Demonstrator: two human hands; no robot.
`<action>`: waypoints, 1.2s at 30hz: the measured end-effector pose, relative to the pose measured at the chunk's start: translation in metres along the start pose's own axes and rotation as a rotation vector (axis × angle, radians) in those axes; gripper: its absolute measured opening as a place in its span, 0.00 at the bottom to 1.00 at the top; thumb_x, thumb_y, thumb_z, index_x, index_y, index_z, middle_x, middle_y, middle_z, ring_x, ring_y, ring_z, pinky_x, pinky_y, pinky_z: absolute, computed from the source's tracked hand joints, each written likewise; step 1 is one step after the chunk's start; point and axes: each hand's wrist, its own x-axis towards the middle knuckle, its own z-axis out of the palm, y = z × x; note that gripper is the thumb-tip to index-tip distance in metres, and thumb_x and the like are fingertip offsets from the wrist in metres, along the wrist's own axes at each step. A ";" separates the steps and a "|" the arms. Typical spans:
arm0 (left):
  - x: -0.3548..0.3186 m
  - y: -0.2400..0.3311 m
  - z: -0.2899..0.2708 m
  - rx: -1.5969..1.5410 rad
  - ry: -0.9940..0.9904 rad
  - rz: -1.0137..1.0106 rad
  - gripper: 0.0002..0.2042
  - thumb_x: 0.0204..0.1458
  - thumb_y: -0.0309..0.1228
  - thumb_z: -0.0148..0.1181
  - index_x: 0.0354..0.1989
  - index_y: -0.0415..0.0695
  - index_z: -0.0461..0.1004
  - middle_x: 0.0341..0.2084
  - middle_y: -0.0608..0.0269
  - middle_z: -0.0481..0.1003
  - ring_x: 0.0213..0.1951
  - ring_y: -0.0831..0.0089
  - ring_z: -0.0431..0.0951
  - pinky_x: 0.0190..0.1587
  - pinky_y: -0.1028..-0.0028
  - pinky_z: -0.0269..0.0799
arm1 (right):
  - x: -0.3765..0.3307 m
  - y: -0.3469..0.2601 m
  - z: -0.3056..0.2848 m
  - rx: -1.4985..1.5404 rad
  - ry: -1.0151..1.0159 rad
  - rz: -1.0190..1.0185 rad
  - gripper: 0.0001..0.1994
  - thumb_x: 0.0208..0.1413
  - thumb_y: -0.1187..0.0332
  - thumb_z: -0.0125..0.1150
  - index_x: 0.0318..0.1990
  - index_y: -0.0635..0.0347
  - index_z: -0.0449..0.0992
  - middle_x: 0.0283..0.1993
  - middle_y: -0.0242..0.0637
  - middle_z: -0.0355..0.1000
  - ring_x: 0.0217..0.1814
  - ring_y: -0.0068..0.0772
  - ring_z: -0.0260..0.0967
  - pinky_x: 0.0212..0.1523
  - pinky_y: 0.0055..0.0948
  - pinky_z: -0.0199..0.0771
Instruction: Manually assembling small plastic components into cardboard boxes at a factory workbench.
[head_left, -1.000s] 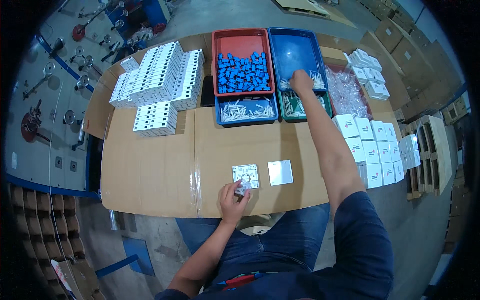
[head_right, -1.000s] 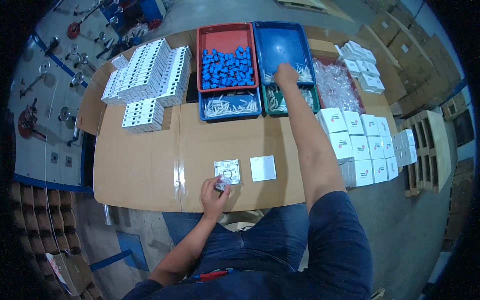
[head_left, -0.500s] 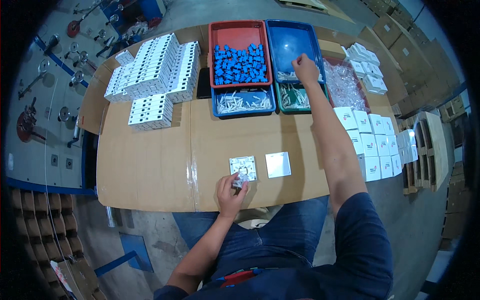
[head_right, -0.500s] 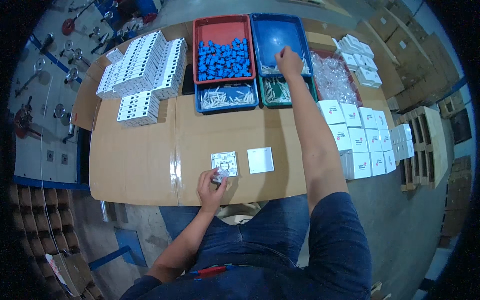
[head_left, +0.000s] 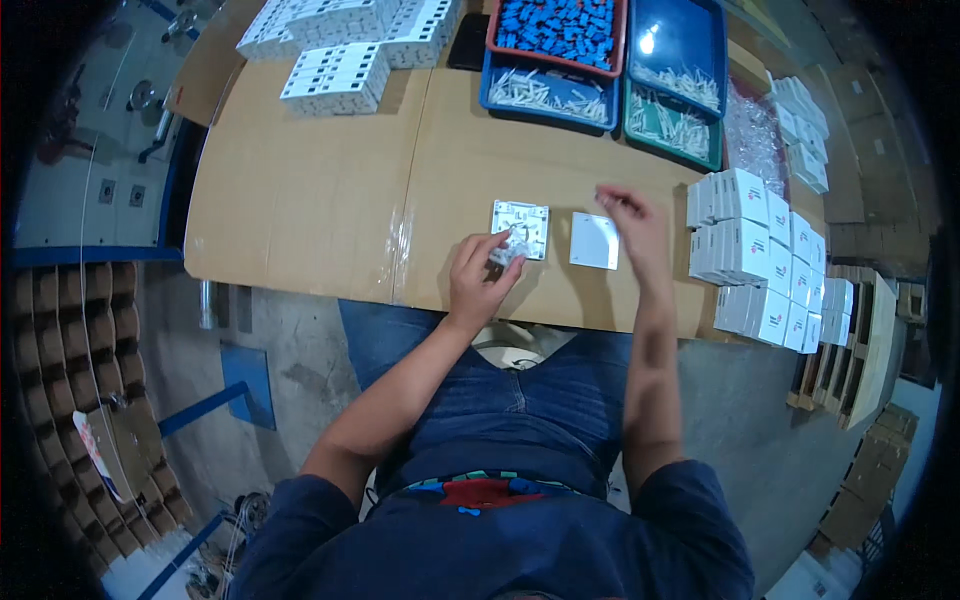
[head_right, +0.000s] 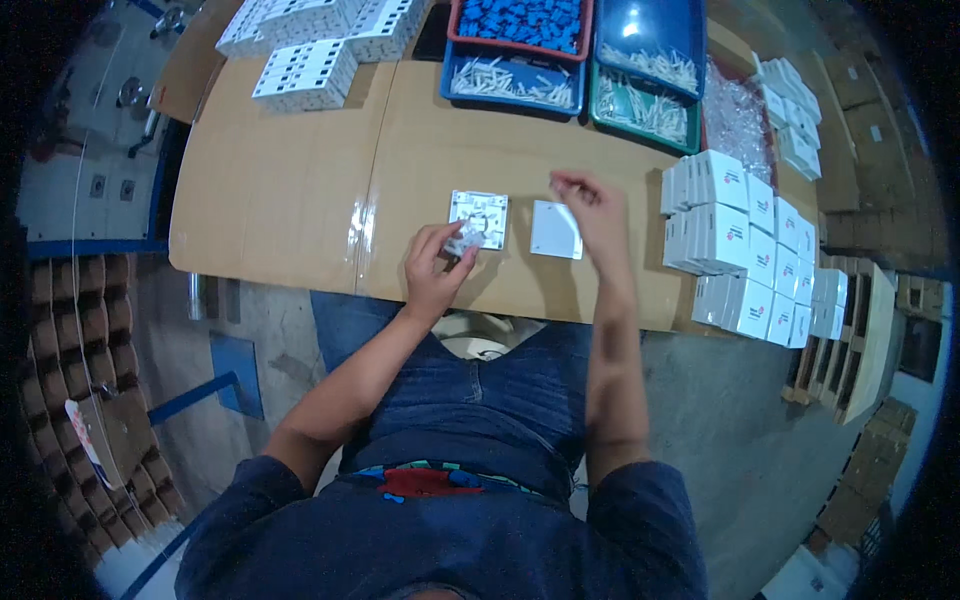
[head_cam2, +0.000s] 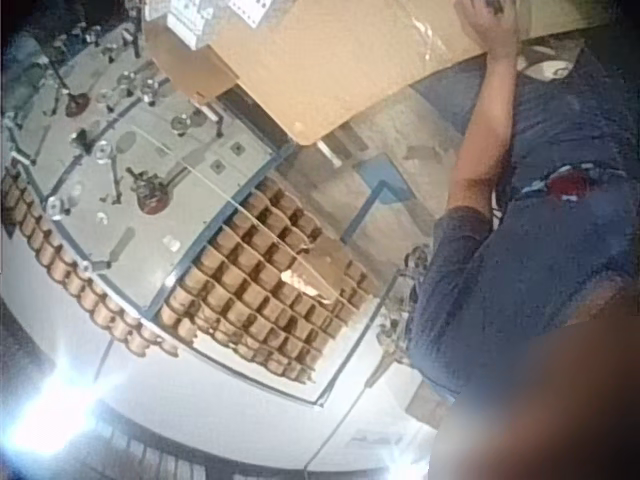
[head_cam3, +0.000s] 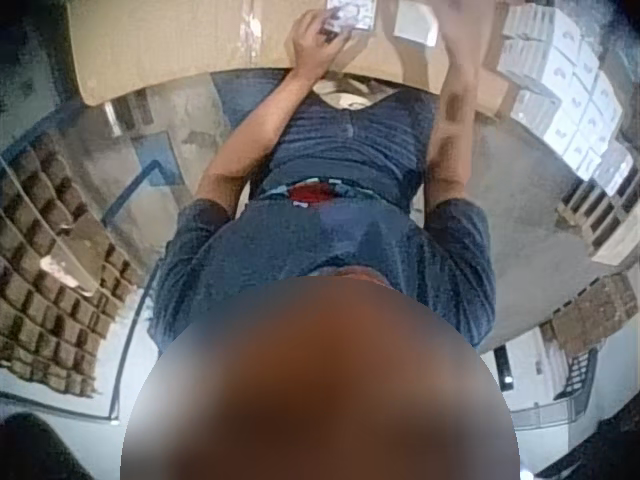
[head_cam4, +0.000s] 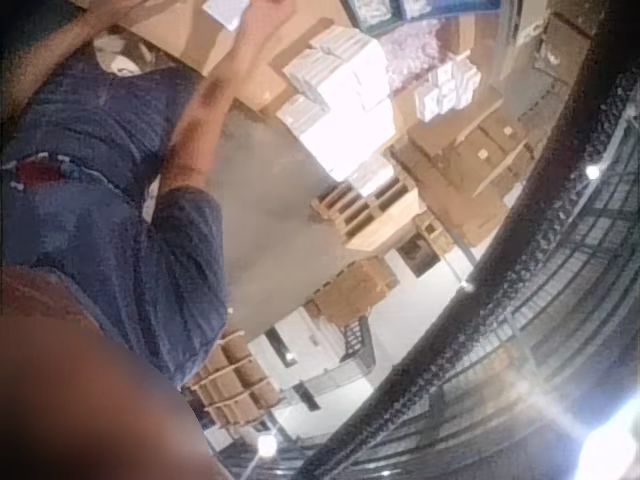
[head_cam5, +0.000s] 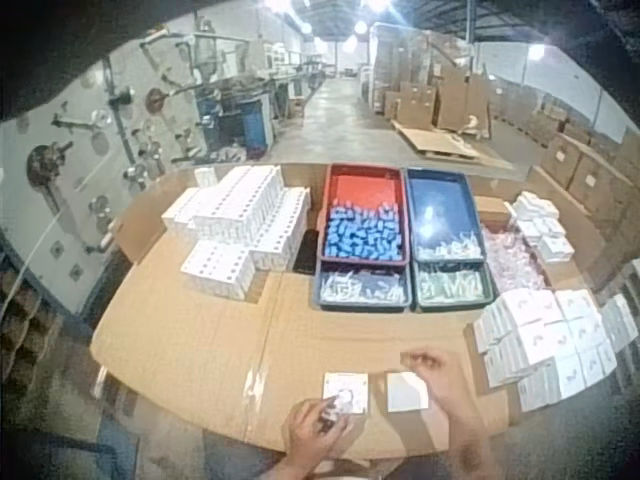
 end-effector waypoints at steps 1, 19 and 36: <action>-0.002 -0.001 0.000 -0.035 -0.009 -0.017 0.19 0.48 0.26 0.73 0.51 0.41 0.80 0.38 0.58 0.77 0.39 0.65 0.78 0.40 0.69 0.75 | -0.021 0.002 0.011 0.001 -0.013 0.009 0.08 0.59 0.73 0.68 0.44 0.65 0.84 0.35 0.25 0.79 0.33 0.10 0.66 0.35 0.14 0.65; -0.006 0.002 -0.005 -0.089 -0.082 0.068 0.18 0.49 0.26 0.72 0.50 0.43 0.81 0.40 0.61 0.76 0.36 0.70 0.78 0.34 0.73 0.76 | -0.079 -0.008 0.071 -0.038 -0.142 0.047 0.07 0.59 0.73 0.68 0.42 0.65 0.83 0.29 0.26 0.74 0.25 0.12 0.59 0.26 0.19 0.59; -0.011 -0.003 -0.005 -0.231 -0.187 -0.031 0.24 0.51 0.24 0.69 0.60 0.45 0.76 0.45 0.57 0.76 0.40 0.65 0.80 0.39 0.71 0.77 | -0.080 -0.007 0.070 -0.114 -0.180 -0.012 0.07 0.62 0.75 0.63 0.45 0.67 0.80 0.33 0.31 0.77 0.30 0.18 0.68 0.34 0.21 0.69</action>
